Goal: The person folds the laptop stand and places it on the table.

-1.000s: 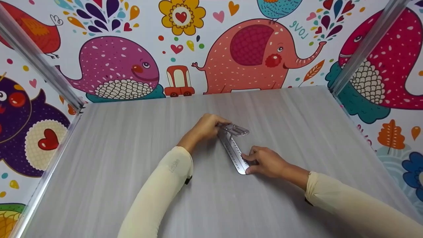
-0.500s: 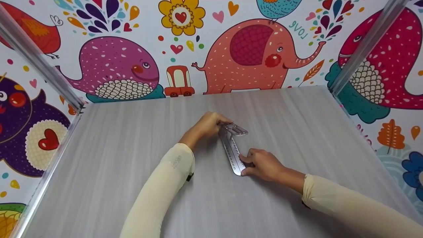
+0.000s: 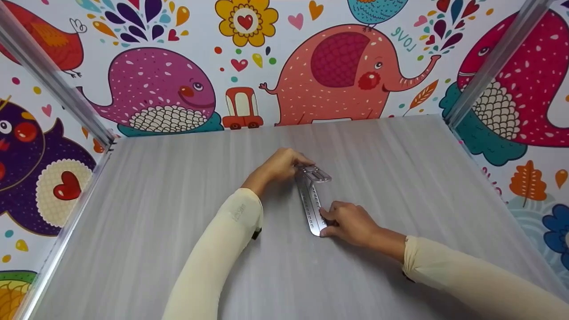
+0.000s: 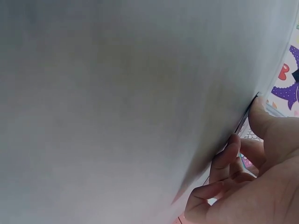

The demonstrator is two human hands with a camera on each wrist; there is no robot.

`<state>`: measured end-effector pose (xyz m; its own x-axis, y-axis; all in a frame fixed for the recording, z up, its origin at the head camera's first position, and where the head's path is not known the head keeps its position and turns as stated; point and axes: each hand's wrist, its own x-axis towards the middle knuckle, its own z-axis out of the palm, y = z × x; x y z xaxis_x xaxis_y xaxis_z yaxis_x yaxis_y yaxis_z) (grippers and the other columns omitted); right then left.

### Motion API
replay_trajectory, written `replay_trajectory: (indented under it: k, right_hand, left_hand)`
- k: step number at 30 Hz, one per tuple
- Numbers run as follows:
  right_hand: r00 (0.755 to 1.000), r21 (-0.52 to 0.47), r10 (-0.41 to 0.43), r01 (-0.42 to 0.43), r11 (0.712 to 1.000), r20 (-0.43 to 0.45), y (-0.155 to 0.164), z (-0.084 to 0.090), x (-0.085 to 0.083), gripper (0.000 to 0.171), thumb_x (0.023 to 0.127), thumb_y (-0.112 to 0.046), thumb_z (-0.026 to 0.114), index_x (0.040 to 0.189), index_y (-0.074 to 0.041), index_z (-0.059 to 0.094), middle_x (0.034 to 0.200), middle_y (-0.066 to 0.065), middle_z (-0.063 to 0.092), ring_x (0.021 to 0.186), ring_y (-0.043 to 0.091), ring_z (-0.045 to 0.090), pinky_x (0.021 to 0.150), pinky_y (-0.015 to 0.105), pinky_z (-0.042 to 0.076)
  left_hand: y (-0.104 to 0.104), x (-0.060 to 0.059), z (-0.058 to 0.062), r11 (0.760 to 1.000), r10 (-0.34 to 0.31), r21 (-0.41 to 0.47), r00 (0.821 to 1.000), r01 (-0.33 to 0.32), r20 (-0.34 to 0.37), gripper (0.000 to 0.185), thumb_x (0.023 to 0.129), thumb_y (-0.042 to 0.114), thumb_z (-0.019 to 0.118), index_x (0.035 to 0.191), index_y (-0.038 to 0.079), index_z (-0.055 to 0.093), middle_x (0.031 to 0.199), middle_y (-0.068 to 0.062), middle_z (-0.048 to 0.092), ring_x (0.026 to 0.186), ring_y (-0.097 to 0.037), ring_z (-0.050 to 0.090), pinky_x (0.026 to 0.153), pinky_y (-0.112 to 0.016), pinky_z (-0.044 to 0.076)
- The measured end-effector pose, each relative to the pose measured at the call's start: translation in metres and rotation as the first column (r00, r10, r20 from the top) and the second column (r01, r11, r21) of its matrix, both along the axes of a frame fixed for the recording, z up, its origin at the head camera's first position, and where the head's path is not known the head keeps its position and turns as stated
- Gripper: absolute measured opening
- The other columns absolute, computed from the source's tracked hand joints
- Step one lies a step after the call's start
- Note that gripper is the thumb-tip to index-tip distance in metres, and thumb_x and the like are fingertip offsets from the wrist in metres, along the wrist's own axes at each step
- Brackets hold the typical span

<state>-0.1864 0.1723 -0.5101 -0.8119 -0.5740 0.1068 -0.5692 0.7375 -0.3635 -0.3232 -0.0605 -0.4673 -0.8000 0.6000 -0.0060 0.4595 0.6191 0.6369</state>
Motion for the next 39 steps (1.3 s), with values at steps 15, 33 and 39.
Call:
replay_trajectory:
  k: [15,33,39]
  right_hand:
    - [0.999,0.014,-0.013,0.013,1.000,-0.044,-0.012,-0.001,0.004,0.063,0.078,-0.044,0.084,0.128,-0.008,0.071,0.081,0.001,0.064,0.065,0.006,0.043,0.056,0.025,0.037]
    - [0.998,0.016,-0.022,0.023,1.000,-0.057,-0.013,-0.001,0.005,0.063,0.077,-0.046,0.084,0.128,-0.011,0.072,0.079,-0.002,0.063,0.064,0.005,0.045,0.054,0.026,0.037]
    - [1.000,-0.009,-0.023,0.023,1.000,-0.021,-0.013,0.000,0.005,0.065,0.076,-0.044,0.086,0.128,-0.009,0.071,0.082,-0.002,0.063,0.066,0.005,0.045,0.056,0.024,0.037]
  left_hand:
    - [-0.003,-0.003,0.003,1.000,-0.019,0.009,1.000,0.019,0.016,0.061,0.088,-0.020,0.052,0.123,0.023,0.076,0.124,0.002,0.075,0.110,-0.014,0.069,0.104,-0.034,0.053]
    - [-0.003,-0.001,0.000,0.999,0.019,0.030,0.999,-0.020,0.047,0.060,0.089,-0.020,0.052,0.124,0.023,0.076,0.124,0.003,0.074,0.107,-0.014,0.068,0.105,-0.037,0.052]
    - [0.001,0.005,-0.003,0.995,0.077,0.063,0.996,-0.079,0.042,0.060,0.087,-0.021,0.052,0.122,0.020,0.077,0.121,0.001,0.075,0.105,-0.017,0.067,0.103,-0.037,0.053]
